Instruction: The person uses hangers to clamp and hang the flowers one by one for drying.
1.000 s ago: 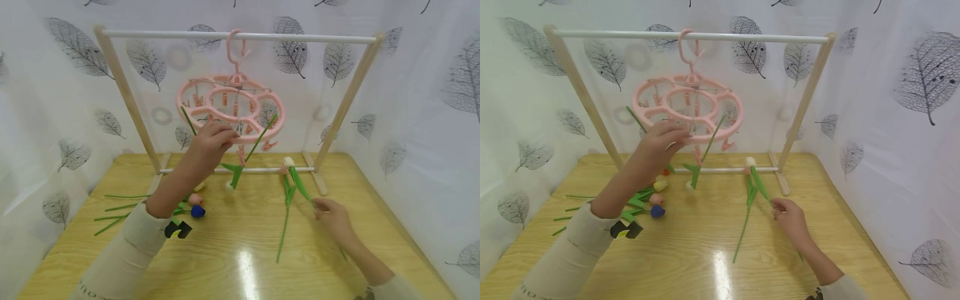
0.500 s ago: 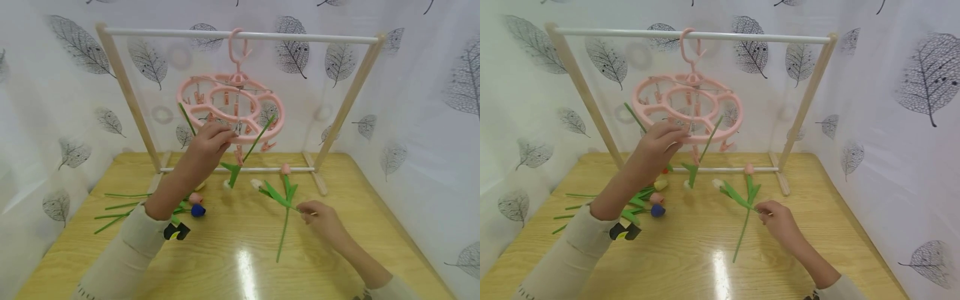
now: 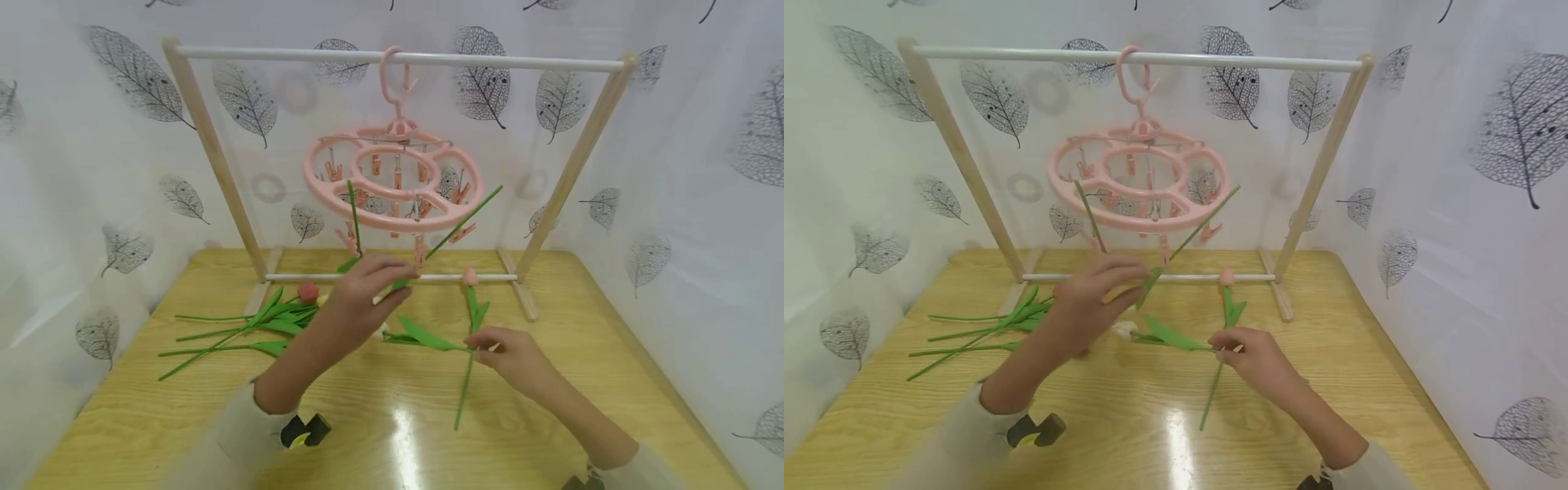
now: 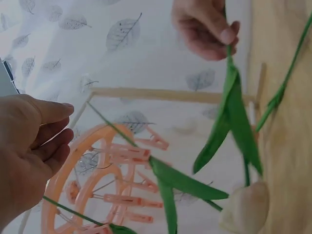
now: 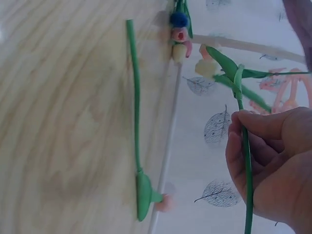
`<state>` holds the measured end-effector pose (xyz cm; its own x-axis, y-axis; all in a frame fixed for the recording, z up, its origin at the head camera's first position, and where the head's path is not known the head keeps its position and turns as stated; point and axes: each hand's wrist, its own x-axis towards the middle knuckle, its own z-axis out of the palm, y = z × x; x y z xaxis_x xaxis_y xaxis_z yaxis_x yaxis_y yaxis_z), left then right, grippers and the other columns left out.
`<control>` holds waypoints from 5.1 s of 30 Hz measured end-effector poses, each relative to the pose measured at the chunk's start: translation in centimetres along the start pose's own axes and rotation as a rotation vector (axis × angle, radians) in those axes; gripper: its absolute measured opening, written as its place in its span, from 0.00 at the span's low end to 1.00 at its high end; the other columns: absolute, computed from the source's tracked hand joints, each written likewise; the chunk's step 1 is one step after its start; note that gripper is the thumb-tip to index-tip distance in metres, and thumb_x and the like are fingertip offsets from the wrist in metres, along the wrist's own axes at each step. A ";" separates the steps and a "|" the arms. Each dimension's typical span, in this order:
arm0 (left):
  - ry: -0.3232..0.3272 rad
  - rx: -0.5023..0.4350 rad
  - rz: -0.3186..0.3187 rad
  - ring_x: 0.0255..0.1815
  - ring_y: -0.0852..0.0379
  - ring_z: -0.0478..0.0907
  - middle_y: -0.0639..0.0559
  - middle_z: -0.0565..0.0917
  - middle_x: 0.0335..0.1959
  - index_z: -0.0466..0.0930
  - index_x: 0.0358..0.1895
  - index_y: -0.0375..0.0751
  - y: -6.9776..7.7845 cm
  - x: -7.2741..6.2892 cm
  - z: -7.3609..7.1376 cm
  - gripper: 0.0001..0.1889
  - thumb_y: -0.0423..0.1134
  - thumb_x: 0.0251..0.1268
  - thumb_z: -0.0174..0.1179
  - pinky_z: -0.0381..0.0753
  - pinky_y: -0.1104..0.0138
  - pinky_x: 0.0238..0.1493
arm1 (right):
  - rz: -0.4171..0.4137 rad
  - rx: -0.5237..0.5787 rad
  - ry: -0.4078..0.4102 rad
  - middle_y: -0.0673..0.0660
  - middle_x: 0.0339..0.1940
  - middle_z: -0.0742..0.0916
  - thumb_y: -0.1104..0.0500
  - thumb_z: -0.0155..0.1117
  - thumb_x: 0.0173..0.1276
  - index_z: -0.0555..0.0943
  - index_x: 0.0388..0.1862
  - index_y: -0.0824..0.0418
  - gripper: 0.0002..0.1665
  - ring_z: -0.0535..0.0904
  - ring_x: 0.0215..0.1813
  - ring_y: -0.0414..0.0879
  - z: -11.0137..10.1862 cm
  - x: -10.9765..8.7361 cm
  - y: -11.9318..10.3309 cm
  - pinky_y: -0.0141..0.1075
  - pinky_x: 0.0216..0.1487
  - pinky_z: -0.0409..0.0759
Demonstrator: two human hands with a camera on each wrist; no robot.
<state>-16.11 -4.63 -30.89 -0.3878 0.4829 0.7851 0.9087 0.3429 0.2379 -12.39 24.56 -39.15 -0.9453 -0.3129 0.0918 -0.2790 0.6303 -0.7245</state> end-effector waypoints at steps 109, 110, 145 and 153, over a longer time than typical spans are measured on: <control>0.007 -0.536 -0.606 0.49 0.54 0.77 0.49 0.80 0.51 0.80 0.56 0.41 -0.5 -2.4 2.6 0.14 0.35 0.70 0.63 0.80 0.60 0.52 | -0.269 0.451 0.321 0.56 0.61 0.80 0.77 0.63 0.66 0.73 0.70 0.58 0.35 0.80 0.53 0.50 5.3 3.6 -9.6 0.31 0.55 0.82; 0.010 -0.525 -0.604 0.49 0.54 0.77 0.50 0.80 0.50 0.80 0.56 0.41 -0.5 -2.4 2.6 0.14 0.36 0.71 0.64 0.80 0.60 0.51 | -0.262 0.453 0.320 0.56 0.61 0.80 0.76 0.63 0.66 0.73 0.70 0.57 0.35 0.80 0.53 0.49 5.3 3.6 -9.6 0.31 0.54 0.82; 0.032 -0.329 -0.462 0.48 0.55 0.76 0.49 0.78 0.57 0.80 0.64 0.43 -0.7 -2.7 3.4 0.21 0.37 0.70 0.65 0.81 0.64 0.48 | -0.209 0.500 0.327 0.57 0.59 0.80 0.75 0.63 0.67 0.75 0.68 0.57 0.32 0.79 0.49 0.47 5.0 3.5 -9.5 0.32 0.48 0.84; 0.101 -0.107 -0.278 0.43 0.55 0.77 0.49 0.79 0.55 0.82 0.60 0.42 -1.1 0.2 1.3 0.18 0.36 0.69 0.65 0.80 0.65 0.43 | -0.211 0.503 0.392 0.54 0.53 0.79 0.75 0.62 0.67 0.75 0.68 0.59 0.31 0.80 0.50 0.47 4.0 3.4 -9.3 0.30 0.47 0.84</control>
<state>-17.41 -3.81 -31.72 -0.6114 0.2978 0.7331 0.7831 0.3612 0.5063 -12.36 14.77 -34.80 -0.8969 -0.0526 0.4391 -0.4419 0.1459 -0.8851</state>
